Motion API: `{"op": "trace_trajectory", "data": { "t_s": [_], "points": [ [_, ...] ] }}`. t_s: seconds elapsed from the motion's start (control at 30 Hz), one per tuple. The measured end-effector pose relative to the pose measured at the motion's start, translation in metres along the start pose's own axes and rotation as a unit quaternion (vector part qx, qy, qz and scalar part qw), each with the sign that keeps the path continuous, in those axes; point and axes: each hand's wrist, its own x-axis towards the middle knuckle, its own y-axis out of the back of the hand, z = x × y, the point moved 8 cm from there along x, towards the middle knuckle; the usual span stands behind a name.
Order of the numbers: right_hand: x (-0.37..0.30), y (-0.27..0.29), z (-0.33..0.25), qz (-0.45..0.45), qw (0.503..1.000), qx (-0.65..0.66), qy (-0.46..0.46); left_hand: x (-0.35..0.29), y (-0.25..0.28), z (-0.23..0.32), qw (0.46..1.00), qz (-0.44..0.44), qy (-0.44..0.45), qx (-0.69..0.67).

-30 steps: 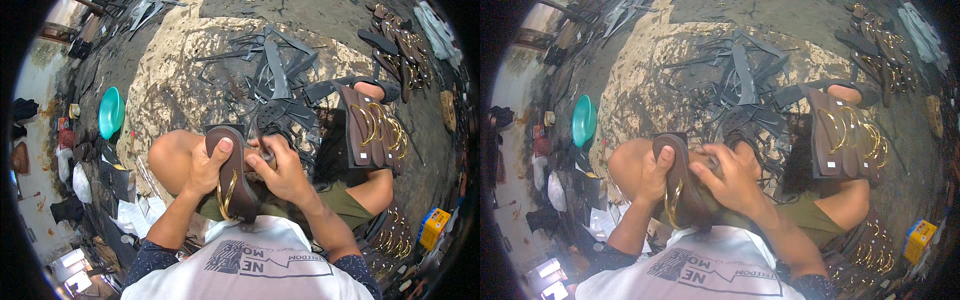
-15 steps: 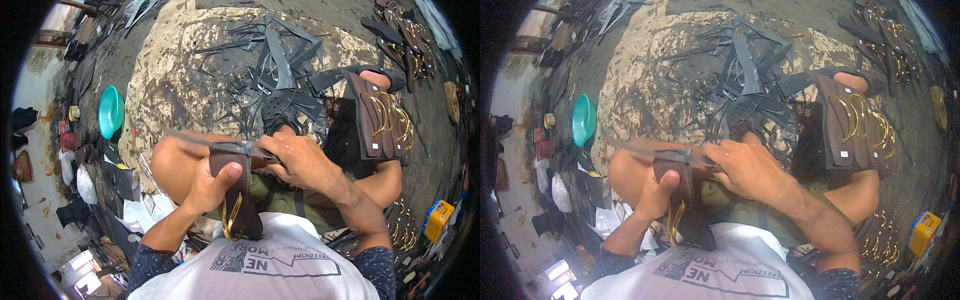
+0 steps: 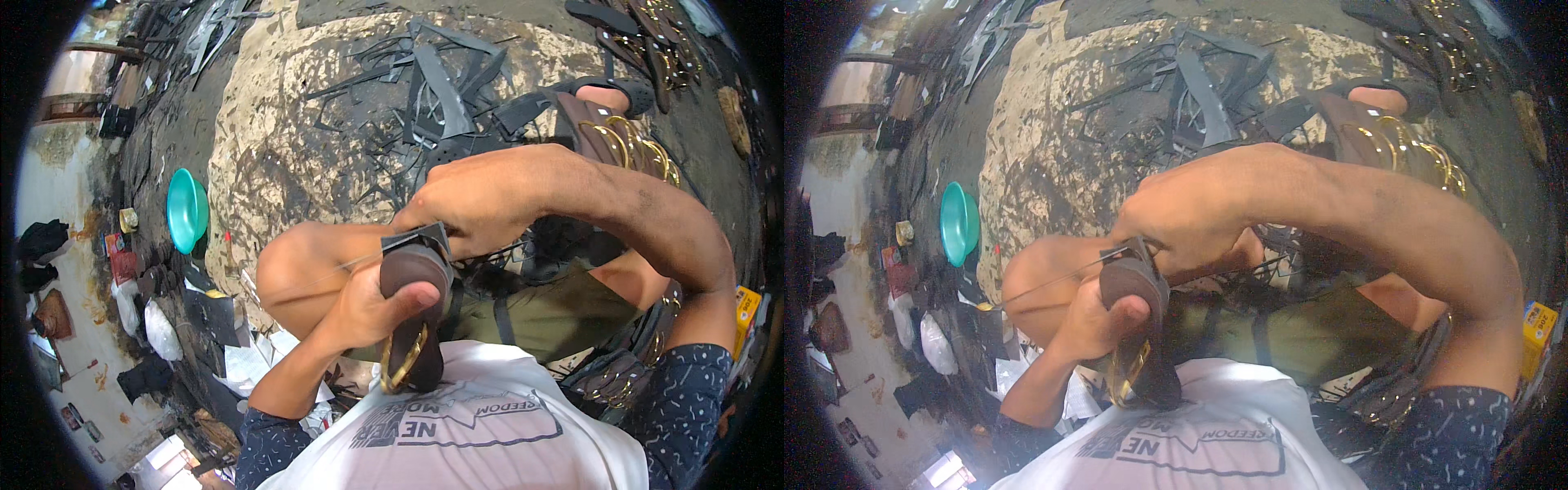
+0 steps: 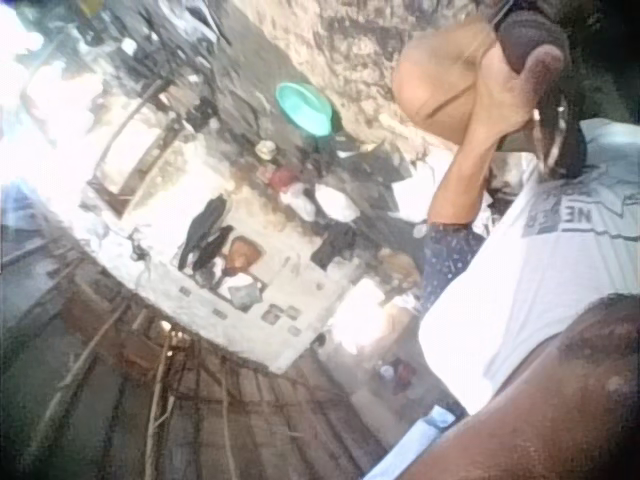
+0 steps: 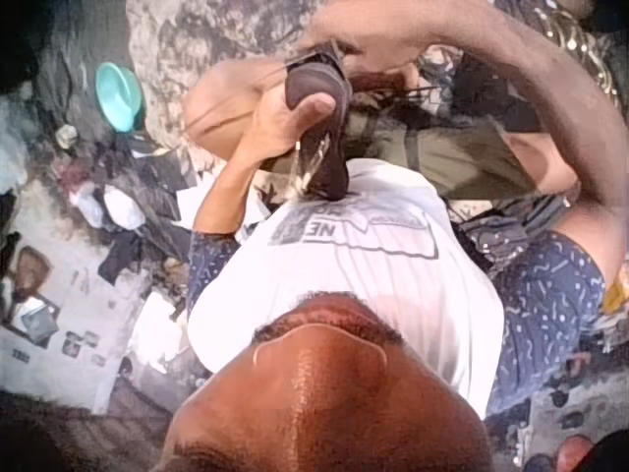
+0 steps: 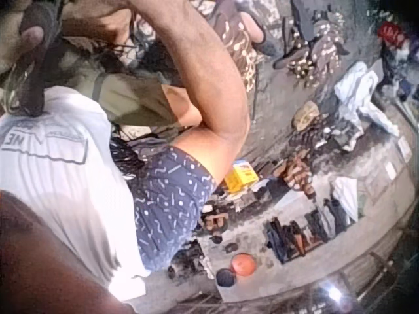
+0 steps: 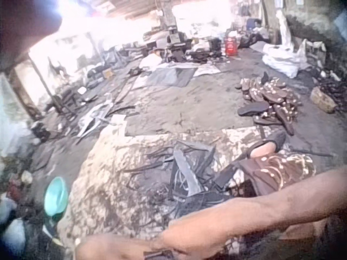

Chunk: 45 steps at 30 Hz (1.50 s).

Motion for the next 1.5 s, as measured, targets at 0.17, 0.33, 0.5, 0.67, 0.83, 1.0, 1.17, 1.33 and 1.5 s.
{"op": "trace_trajectory", "data": {
  "t_s": [0.17,0.33,0.5,0.67,0.83,1.0,1.17,1.33,1.5],
  "points": [
    [-0.085,0.013,0.031,0.310,0.940,0.097,0.108,-0.025,0.046,-0.038,0.965,0.056,0.010,-0.255],
    [-0.079,-0.036,0.052,0.546,0.833,0.073,-0.051,0.011,0.028,0.012,0.822,0.059,-0.365,-0.433],
    [-0.035,-0.100,0.063,0.569,0.804,0.127,-0.119,0.054,0.034,-0.057,0.805,0.414,-0.144,-0.401],
    [-0.054,-0.146,0.091,0.544,0.820,0.060,-0.169,0.050,0.015,-0.065,0.793,0.414,-0.121,-0.430],
    [-0.031,-0.094,0.062,0.489,0.862,0.091,-0.097,0.041,0.028,-0.077,0.817,0.372,-0.131,-0.421],
    [0.010,-0.076,0.079,0.429,0.866,0.251,-0.051,0.026,0.019,-0.069,0.847,0.372,-0.175,-0.337],
    [-0.007,-0.117,0.102,0.346,0.674,0.653,0.010,0.054,0.032,-0.052,0.952,0.254,-0.064,-0.156],
    [-0.075,-0.074,0.150,0.511,0.500,0.699,0.010,0.117,-0.014,-0.051,0.927,0.096,-0.060,-0.356],
    [-0.205,-0.007,0.130,0.707,0.399,0.546,0.206,0.212,-0.094,-0.065,0.945,0.052,0.069,-0.314]
  ]
}}
